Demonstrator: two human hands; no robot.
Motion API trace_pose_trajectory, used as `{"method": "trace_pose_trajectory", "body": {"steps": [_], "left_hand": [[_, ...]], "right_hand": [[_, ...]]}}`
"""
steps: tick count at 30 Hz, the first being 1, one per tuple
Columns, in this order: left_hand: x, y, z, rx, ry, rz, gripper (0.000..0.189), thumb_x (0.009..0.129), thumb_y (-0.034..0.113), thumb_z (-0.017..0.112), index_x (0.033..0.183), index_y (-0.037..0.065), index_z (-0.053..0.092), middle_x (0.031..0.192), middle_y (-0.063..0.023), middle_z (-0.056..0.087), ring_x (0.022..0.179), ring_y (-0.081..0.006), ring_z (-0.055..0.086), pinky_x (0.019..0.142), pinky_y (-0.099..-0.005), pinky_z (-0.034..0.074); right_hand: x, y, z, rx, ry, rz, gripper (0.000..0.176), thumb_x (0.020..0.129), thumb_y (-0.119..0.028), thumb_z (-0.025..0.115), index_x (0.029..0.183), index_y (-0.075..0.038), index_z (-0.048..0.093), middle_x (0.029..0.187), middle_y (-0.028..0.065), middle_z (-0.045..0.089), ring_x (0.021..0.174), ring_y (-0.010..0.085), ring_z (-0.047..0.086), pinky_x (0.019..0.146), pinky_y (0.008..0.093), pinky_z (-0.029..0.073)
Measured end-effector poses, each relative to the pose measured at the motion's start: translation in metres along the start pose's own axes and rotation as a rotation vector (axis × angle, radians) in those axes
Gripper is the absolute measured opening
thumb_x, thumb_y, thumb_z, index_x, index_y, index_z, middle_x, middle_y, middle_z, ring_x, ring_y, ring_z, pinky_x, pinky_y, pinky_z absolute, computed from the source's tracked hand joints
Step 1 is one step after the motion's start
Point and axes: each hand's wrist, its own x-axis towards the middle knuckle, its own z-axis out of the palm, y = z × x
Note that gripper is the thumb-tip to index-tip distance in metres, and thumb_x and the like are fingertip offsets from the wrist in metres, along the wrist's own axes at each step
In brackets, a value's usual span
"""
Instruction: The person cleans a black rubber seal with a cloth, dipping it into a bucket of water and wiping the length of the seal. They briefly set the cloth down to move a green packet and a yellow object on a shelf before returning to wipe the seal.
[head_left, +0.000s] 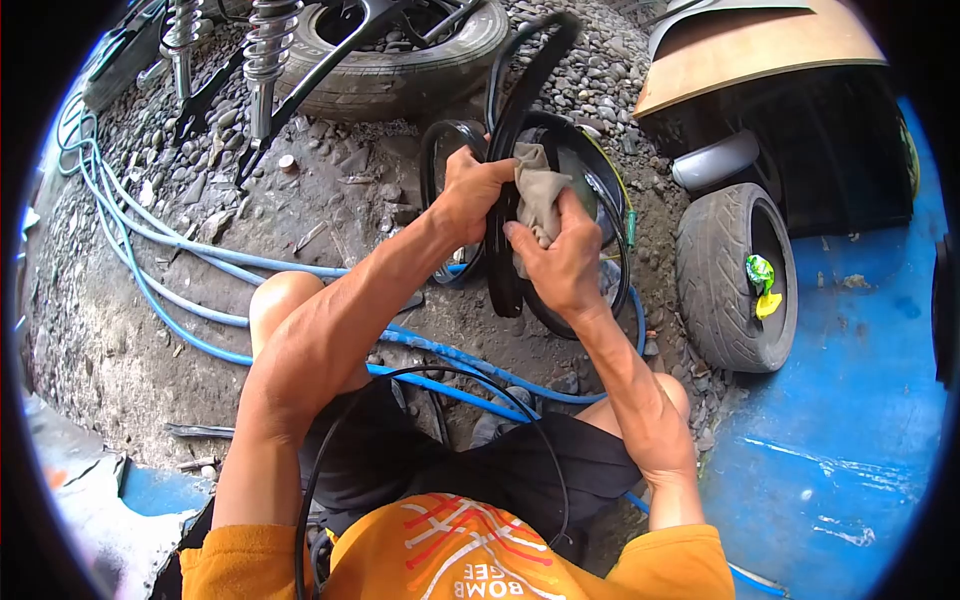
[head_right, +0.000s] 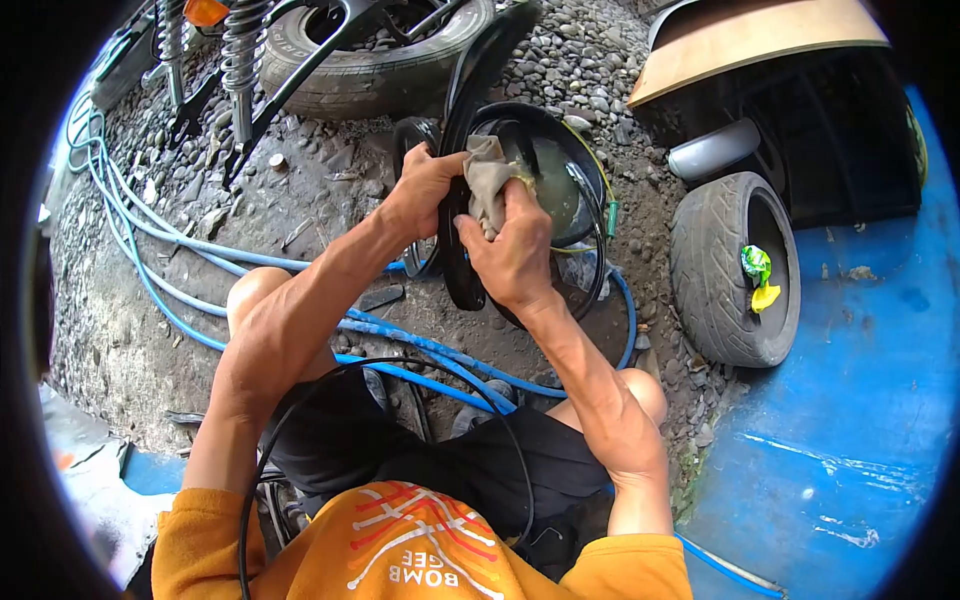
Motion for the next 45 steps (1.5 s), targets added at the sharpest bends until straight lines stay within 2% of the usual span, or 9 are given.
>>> {"method": "trace_pose_trajectory", "body": {"steps": [2, 6, 16, 22, 28, 33, 36, 41, 45], "left_hand": [[0.005, 0.0, -0.002, -0.008, -0.016, -0.001, 0.061, 0.081, 0.0, 0.075, 0.118, -0.008, 0.028, 0.099, -0.0205, 0.061, 0.079, -0.027, 0.071, 0.063, -0.044, 0.063], [0.003, 0.008, 0.001, -0.004, -0.019, 0.051, 0.04, 0.079, -0.001, 0.075, 0.106, -0.007, 0.045, 0.088, -0.0142, 0.065, 0.075, -0.0225, 0.07, 0.061, -0.0392, 0.061], [0.002, 0.011, 0.009, 0.028, -0.14, 0.023, 0.01, 0.08, 0.003, 0.073, 0.077, 0.001, 0.064, 0.068, -0.006, 0.063, 0.057, -0.0137, 0.06, 0.052, -0.0285, 0.05], [0.008, 0.019, 0.004, 0.013, -0.126, 0.121, 0.016, 0.08, 0.005, 0.076, 0.078, 0.0, 0.061, 0.068, -0.0068, 0.062, 0.055, -0.014, 0.059, 0.05, -0.0288, 0.049], [0.011, 0.066, -0.004, 0.022, -0.254, 0.171, 0.013, 0.092, 0.008, 0.066, 0.087, -0.001, 0.057, 0.077, -0.0057, 0.057, 0.062, -0.012, 0.055, 0.056, -0.0266, 0.047], [0.007, 0.074, -0.008, 0.123, -0.25, 0.241, 0.013, 0.091, 0.008, 0.067, 0.088, 0.0, 0.057, 0.077, -0.0049, 0.057, 0.061, -0.0114, 0.054, 0.056, -0.026, 0.047], [0.009, 0.078, -0.011, 0.128, -0.302, 0.245, 0.013, 0.09, 0.009, 0.067, 0.088, 0.0, 0.057, 0.076, -0.0044, 0.056, 0.06, -0.0113, 0.054, 0.056, -0.0265, 0.047], [-0.004, 0.082, -0.004, 0.251, -0.329, 0.213, 0.017, 0.09, 0.01, 0.071, 0.098, 0.001, 0.059, 0.073, -0.004, 0.056, 0.058, -0.0115, 0.056, 0.054, -0.0259, 0.045], [-0.001, 0.073, -0.002, 0.423, -0.407, 0.247, 0.017, 0.086, 0.009, 0.074, 0.095, -0.001, 0.064, 0.07, -0.0048, 0.062, 0.054, -0.0111, 0.057, 0.05, -0.0252, 0.046]], "right_hand": [[-0.001, -0.001, 0.002, 0.064, 0.001, 0.037, 0.038, 0.074, -0.009, 0.077, 0.105, 0.004, 0.058, 0.092, 0.0223, 0.067, 0.084, 0.0401, 0.068, 0.073, 0.0436, 0.052], [-0.005, 0.013, -0.004, 0.07, -0.134, 0.049, 0.033, 0.077, -0.005, 0.07, 0.106, 0.004, 0.059, 0.093, 0.0235, 0.067, 0.085, 0.039, 0.069, 0.075, 0.0411, 0.053], [0.009, 0.01, -0.005, 0.408, 0.072, 0.057, 0.036, 0.081, -0.002, 0.065, 0.116, 0.005, 0.063, 0.1, 0.0122, 0.07, 0.089, 0.0165, 0.066, 0.079, 0.0315, 0.053], [-0.013, 0.012, 0.003, 0.219, -0.086, 0.028, 0.035, 0.074, -0.004, 0.068, 0.108, 0.004, 0.061, 0.094, 0.0175, 0.068, 0.082, 0.0274, 0.067, 0.077, 0.0365, 0.053], [-0.033, 0.015, 0.001, 0.247, -0.556, 0.087, 0.021, 0.073, -0.002, 0.062, 0.094, 0.001, 0.058, 0.082, 0.0075, 0.062, 0.077, 0.0138, 0.058, 0.074, 0.0341, 0.052], [-0.02, 0.026, -0.011, -0.131, -0.648, -0.158, 0.03, 0.066, -0.006, 0.065, 0.096, -0.003, 0.063, 0.088, 0.0195, 0.069, 0.086, 0.0429, 0.065, 0.073, 0.0484, 0.052], [-0.019, 0.042, -0.019, -0.421, -0.753, -0.096, 0.029, 0.067, -0.008, 0.065, 0.096, -0.006, 0.066, 0.087, 0.0187, 0.069, 0.084, 0.0414, 0.067, 0.074, 0.0495, 0.053], [0.005, 0.08, -0.058, -0.359, -0.318, 0.051, 0.027, 0.067, -0.008, 0.066, 0.093, 0.0, 0.064, 0.084, 0.0233, 0.068, 0.08, 0.0381, 0.069, 0.071, 0.0419, 0.054], [0.025, 0.072, -0.081, 0.186, -0.062, 0.224, 0.03, 0.074, 0.0, 0.063, 0.104, 0.004, 0.068, 0.088, 0.0084, 0.072, 0.077, 0.0206, 0.071, 0.074, 0.0344, 0.057]]}}
